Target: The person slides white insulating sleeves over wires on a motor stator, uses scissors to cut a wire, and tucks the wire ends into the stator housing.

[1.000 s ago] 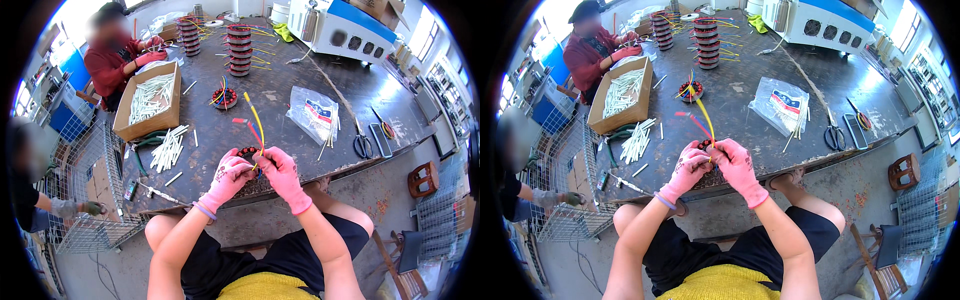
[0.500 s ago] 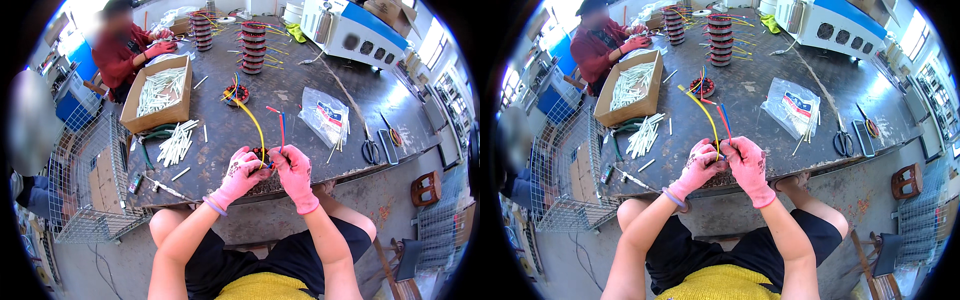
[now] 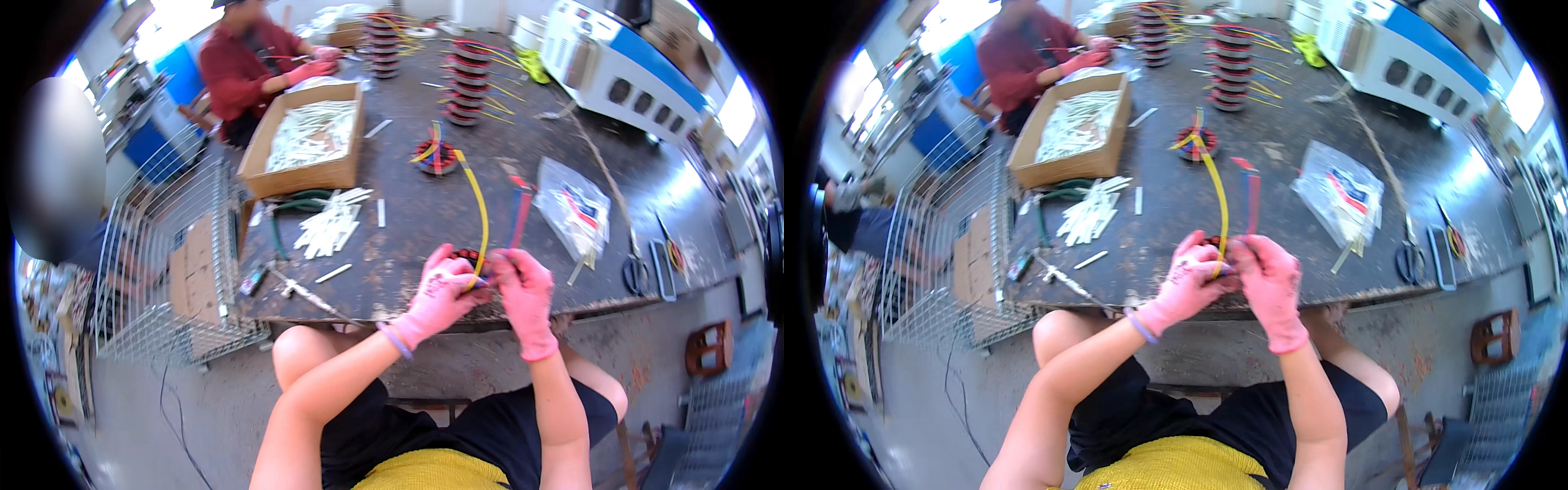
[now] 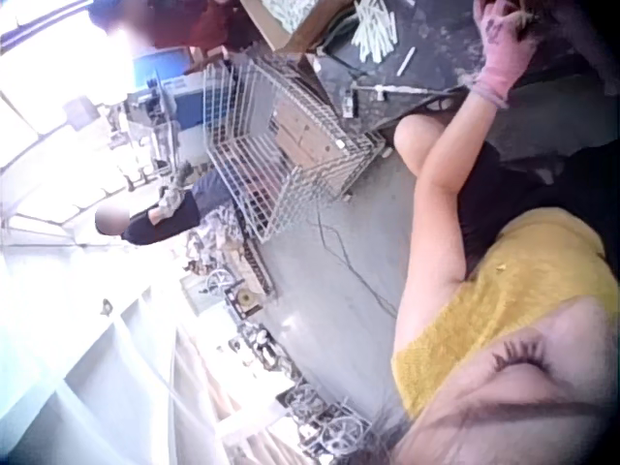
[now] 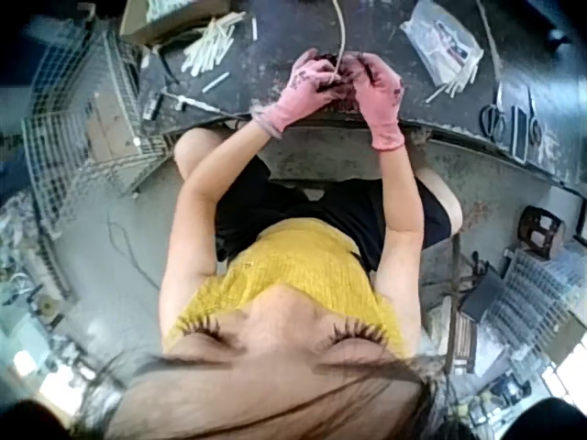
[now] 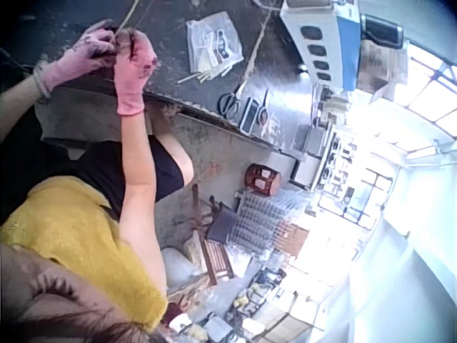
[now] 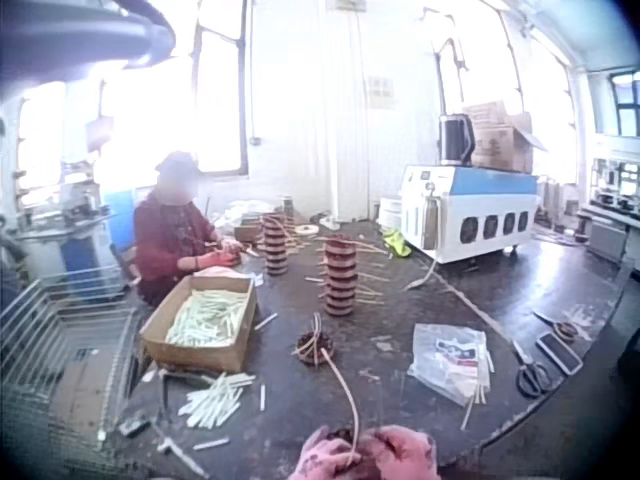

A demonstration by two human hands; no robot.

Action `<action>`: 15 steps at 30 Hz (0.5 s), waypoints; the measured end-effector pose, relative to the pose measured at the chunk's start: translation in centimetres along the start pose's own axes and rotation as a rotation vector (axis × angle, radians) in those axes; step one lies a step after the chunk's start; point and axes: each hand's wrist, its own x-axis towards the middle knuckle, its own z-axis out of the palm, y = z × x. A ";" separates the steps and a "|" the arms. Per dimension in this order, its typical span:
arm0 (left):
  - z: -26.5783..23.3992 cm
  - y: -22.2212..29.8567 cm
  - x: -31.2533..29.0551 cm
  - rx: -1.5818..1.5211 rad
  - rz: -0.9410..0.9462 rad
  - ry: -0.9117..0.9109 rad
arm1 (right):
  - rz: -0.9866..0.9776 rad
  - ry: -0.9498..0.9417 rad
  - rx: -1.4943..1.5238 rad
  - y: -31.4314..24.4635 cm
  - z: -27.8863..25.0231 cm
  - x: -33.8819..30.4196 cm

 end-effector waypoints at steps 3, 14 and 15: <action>0.4 -0.2 -0.1 0.055 0.057 -0.001 | 0.195 0.012 0.277 -0.7 0.0 -0.8; -0.6 1.3 0.5 -0.154 -0.066 0.000 | -0.478 0.291 -0.025 -5.9 0.5 -2.2; -0.4 1.5 0.5 -0.162 -0.051 0.047 | -0.546 0.139 -0.010 -7.2 2.1 -2.7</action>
